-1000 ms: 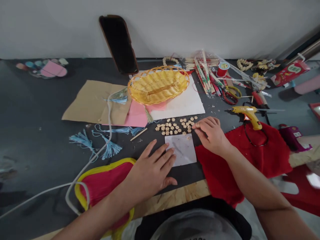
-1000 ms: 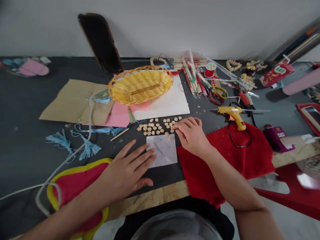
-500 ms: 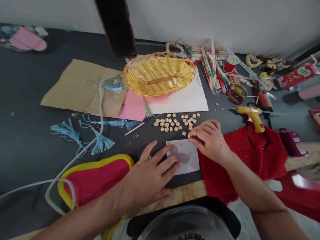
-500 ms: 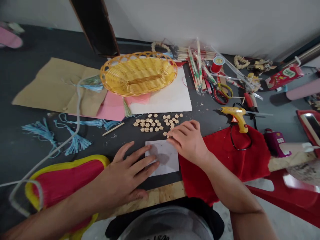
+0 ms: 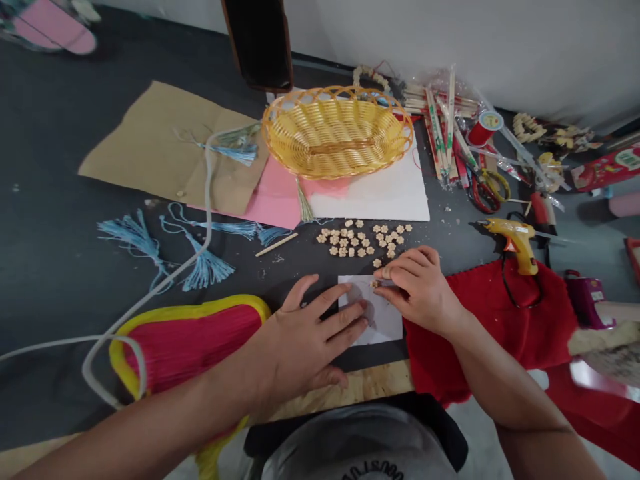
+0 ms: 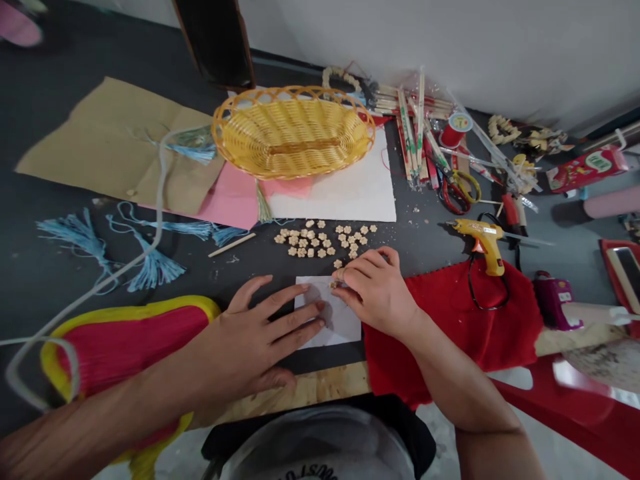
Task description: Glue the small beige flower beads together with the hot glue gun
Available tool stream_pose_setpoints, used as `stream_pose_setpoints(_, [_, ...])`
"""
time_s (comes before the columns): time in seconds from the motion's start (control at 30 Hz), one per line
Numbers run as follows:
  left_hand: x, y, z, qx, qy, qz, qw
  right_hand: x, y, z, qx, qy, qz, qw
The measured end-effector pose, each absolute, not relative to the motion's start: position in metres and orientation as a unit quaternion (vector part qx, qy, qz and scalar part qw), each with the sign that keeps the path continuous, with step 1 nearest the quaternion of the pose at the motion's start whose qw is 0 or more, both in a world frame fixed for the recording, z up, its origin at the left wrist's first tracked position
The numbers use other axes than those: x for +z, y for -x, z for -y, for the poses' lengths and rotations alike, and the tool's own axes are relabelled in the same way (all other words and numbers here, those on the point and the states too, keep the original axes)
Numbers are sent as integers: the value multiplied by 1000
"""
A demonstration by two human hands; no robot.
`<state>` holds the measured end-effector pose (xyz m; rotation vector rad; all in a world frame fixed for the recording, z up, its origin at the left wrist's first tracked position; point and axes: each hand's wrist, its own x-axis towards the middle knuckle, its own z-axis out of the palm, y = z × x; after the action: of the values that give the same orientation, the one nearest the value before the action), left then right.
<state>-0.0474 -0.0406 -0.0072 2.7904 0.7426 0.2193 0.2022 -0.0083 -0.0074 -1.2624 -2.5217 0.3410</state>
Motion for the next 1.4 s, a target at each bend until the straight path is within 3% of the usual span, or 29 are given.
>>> stream_pose_setpoints(0.53, [-8, 47, 41, 86, -951, -260, 145, -9, -198, 7, 109, 430, 883, 152])
stream_pose_setpoints(1.4, [-2, 22, 20, 112, -954, -278, 7, -14, -202, 8, 94, 421, 883, 185])
